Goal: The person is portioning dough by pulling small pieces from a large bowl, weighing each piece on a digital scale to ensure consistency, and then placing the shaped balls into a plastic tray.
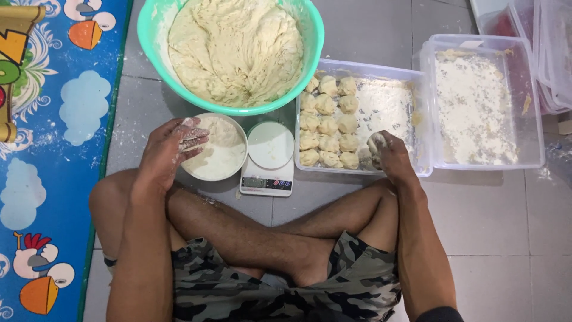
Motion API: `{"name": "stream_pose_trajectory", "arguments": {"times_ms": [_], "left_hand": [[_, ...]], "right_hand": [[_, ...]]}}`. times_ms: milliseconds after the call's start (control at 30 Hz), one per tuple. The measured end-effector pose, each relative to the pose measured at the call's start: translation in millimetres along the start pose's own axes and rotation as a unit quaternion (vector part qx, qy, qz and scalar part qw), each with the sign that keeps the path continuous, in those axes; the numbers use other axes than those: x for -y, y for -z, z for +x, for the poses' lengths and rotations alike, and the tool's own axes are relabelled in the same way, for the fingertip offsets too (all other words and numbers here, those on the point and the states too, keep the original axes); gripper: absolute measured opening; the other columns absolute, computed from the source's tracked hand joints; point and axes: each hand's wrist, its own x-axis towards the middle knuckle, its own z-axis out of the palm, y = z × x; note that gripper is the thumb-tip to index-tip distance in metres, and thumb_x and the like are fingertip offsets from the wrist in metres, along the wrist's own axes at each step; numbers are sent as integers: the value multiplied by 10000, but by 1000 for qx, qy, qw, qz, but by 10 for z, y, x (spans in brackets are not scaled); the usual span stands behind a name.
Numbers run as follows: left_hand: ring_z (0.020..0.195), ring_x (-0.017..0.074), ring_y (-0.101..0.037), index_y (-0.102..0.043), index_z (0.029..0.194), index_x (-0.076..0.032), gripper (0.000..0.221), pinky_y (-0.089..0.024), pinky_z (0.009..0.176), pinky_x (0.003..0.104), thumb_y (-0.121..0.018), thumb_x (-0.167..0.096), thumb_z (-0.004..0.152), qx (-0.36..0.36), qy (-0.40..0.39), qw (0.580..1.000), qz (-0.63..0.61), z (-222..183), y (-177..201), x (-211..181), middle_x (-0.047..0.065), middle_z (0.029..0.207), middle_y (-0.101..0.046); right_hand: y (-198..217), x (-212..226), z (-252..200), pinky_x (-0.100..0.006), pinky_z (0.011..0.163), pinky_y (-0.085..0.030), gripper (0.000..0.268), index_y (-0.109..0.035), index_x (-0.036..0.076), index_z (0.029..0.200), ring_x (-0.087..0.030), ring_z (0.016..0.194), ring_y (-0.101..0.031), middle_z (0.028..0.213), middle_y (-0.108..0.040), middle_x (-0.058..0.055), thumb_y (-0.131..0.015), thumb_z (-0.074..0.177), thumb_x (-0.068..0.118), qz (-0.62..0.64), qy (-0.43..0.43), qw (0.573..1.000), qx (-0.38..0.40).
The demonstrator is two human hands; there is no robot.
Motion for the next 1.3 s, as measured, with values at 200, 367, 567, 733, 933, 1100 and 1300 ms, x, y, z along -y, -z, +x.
{"name": "stream_pose_trajectory", "arguments": {"times_ms": [200,367,567,733,933,1100,1300], "left_hand": [[1133,368,-708,-631,1321,5,362,-585,937,438,-530,-211,1049,3,8,1000,13,3,7,-9,284,1160,-692],[1127,357,-711,-625,1333,-2,366,-586,933,431,-524,-215,1053,2,14,1000,17,-12,-22,-34,276,1154,-698],[1116,341,-715,-621,1340,1,367,-589,918,398,-520,-212,1058,-2,12,1000,20,11,2,-5,274,1151,-699],[1112,330,-722,-632,1326,-12,353,-592,918,396,-531,-220,1060,-1,13,1000,25,-13,-25,-47,260,1139,-711],[1109,317,-723,-630,1329,-10,354,-591,911,375,-512,-210,1062,2,8,1000,28,-14,6,-38,262,1141,-711],[1098,309,-730,-635,1325,-10,354,-598,899,373,-526,-216,1058,1,4,1000,22,-40,-39,-79,252,1127,-717],[1113,299,-720,-627,1332,-11,353,-593,905,370,-516,-208,1062,8,1,1000,24,2,14,-24,247,1135,-712]], "right_hand": [[-1,12,63,-408,751,-597,162,-599,60,1058,-236,771,-648,821,-610,-235,-547,1035,211,139,-17,989,-54],[51,-460,284,-475,863,-543,478,-600,175,1250,-355,1055,-628,1170,-601,-195,-739,796,121,-107,39,993,-31],[25,-443,229,-521,1033,-522,460,-677,288,1269,-426,1158,-660,1206,-679,-162,-650,832,149,-301,22,953,10],[9,68,-124,-504,959,-588,486,-715,208,1215,-388,1048,-725,1103,-716,-177,-738,748,74,-321,44,946,-5],[5,58,-114,-582,941,-551,344,-747,7,1111,-491,1063,-688,1035,-737,-269,-630,791,-36,-271,21,962,-15],[48,-263,41,-594,852,-584,316,-806,71,1041,-522,1008,-682,977,-735,-255,-616,818,-49,-295,29,954,-53],[128,-356,70,-503,925,-574,388,-807,84,984,-435,1024,-696,999,-730,-176,-530,772,-87,-258,166,947,-94]]}}
